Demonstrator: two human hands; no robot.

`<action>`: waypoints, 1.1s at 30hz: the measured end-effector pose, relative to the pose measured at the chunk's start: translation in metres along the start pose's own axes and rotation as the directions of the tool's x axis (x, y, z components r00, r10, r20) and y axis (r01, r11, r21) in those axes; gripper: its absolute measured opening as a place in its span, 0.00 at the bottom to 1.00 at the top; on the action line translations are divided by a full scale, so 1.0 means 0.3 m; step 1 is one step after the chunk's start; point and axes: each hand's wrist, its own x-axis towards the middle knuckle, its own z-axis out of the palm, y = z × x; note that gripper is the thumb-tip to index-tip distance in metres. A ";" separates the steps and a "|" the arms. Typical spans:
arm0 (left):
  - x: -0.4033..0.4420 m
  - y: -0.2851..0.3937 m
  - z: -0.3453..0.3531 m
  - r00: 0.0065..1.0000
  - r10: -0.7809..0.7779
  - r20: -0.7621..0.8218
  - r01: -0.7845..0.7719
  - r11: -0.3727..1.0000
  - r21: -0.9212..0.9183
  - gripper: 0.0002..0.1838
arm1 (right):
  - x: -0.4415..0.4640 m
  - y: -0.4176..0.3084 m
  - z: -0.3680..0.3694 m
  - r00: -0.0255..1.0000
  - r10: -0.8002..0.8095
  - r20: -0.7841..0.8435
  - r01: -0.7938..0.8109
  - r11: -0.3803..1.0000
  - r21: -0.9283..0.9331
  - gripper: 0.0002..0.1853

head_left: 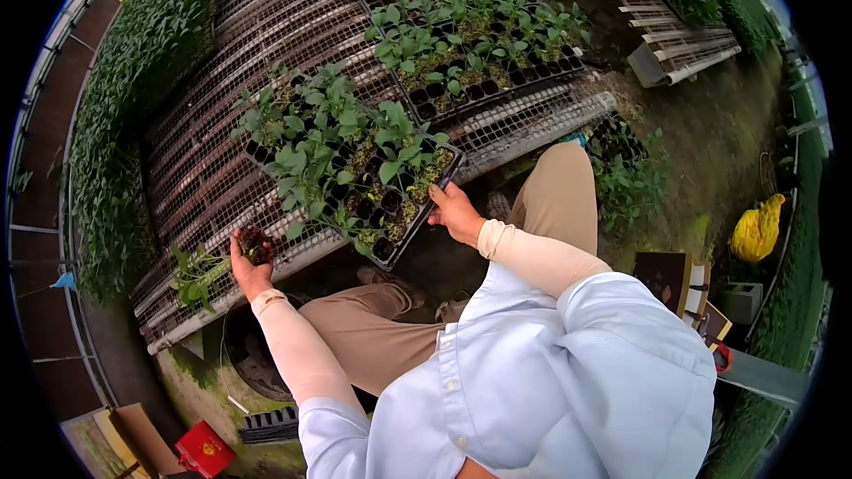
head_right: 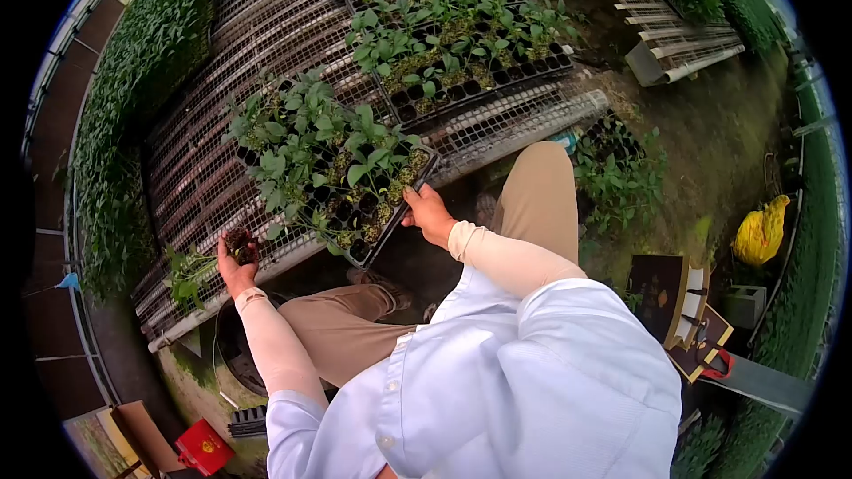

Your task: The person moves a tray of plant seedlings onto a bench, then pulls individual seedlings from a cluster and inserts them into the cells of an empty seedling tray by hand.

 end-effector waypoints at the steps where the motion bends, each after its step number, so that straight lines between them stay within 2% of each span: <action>1: 0.006 -0.019 0.002 1.000 -0.018 -0.015 0.019 0.999 0.046 0.14 | -0.026 -0.008 -0.016 1.000 0.007 -0.017 -0.007 1.000 -0.003 0.09; 4: 0.027 -0.058 0.004 1.000 0.003 -0.016 -0.001 0.987 0.161 0.15 | -0.103 -0.065 -0.065 0.997 0.047 -0.055 -0.051 0.997 -0.065 0.07; 6: -0.009 -0.094 0.052 0.996 0.083 -0.027 -0.074 0.964 0.254 0.15 | -0.132 -0.073 -0.121 0.992 0.073 -0.103 -0.080 0.995 -0.065 0.07; 7: 0.030 -0.102 0.037 0.999 0.034 -0.017 -0.028 0.967 0.255 0.15 | -0.154 -0.090 -0.138 0.993 0.058 -0.103 -0.062 0.997 -0.036 0.06; 8: 0.019 -0.109 0.072 0.997 0.032 -0.071 -0.007 0.945 0.326 0.15 | -0.181 -0.119 -0.142 0.992 0.044 -0.119 -0.051 0.997 -0.050 0.06; 11: 0.037 -0.131 0.097 0.996 0.017 -0.092 0.023 0.908 0.418 0.15 | -0.223 -0.156 -0.227 0.993 0.015 -0.117 -0.029 0.993 -0.115 0.05; 14: 0.124 -0.174 0.113 0.998 -0.061 -0.017 0.060 0.847 0.528 0.14 | -0.276 -0.232 -0.242 0.986 0.000 -0.166 -0.022 0.991 -0.129 0.06; 16: 0.146 -0.194 0.165 0.997 -0.048 0.052 0.002 0.750 0.662 0.15 | -0.298 -0.262 -0.243 0.978 -0.051 -0.201 0.001 0.970 -0.244 0.06; 17: 0.160 -0.209 0.202 1.000 -0.006 -0.006 0.009 0.714 0.700 0.17 | -0.307 -0.276 -0.234 0.973 -0.041 -0.226 -0.016 0.970 -0.241 0.06; 18: 0.181 -0.215 0.233 1.000 -0.020 0.005 0.010 0.713 0.701 0.17 | -0.303 -0.276 -0.250 0.969 -0.050 -0.240 -0.010 0.970 -0.242 0.06; 20: 0.214 -0.224 0.270 0.999 -0.041 -0.031 0.050 0.618 0.785 0.17 | -0.287 -0.261 -0.295 0.970 -0.054 -0.239 -0.005 0.971 -0.240 0.06; 22: 0.274 -0.225 0.266 0.993 -0.109 -0.038 0.097 0.618 0.780 0.14 | -0.284 -0.300 -0.291 0.970 -0.053 -0.238 -0.018 0.958 -0.287 0.06; 25: 0.284 -0.229 0.278 0.986 -0.105 -0.128 0.166 0.642 0.749 0.14 | -0.240 -0.338 -0.360 0.985 -0.059 -0.160 -0.007 0.923 -0.384 0.07; 28: 0.263 -0.218 0.270 0.960 -0.212 -0.180 0.278 0.770 0.574 0.11 | -0.221 -0.372 -0.372 0.977 -0.061 -0.205 -0.042 0.885 -0.464 0.07; 30: 0.222 -0.186 0.263 0.945 -0.263 -0.196 0.327 0.798 0.506 0.12 | -0.198 -0.373 -0.404 0.984 -0.069 -0.167 -0.030 0.847 -0.531 0.07; 33: 0.161 -0.137 0.261 0.955 -0.254 -0.153 0.296 0.794 0.531 0.11 | -0.195 -0.374 -0.411 0.985 -0.106 -0.139 0.013 0.836 -0.548 0.07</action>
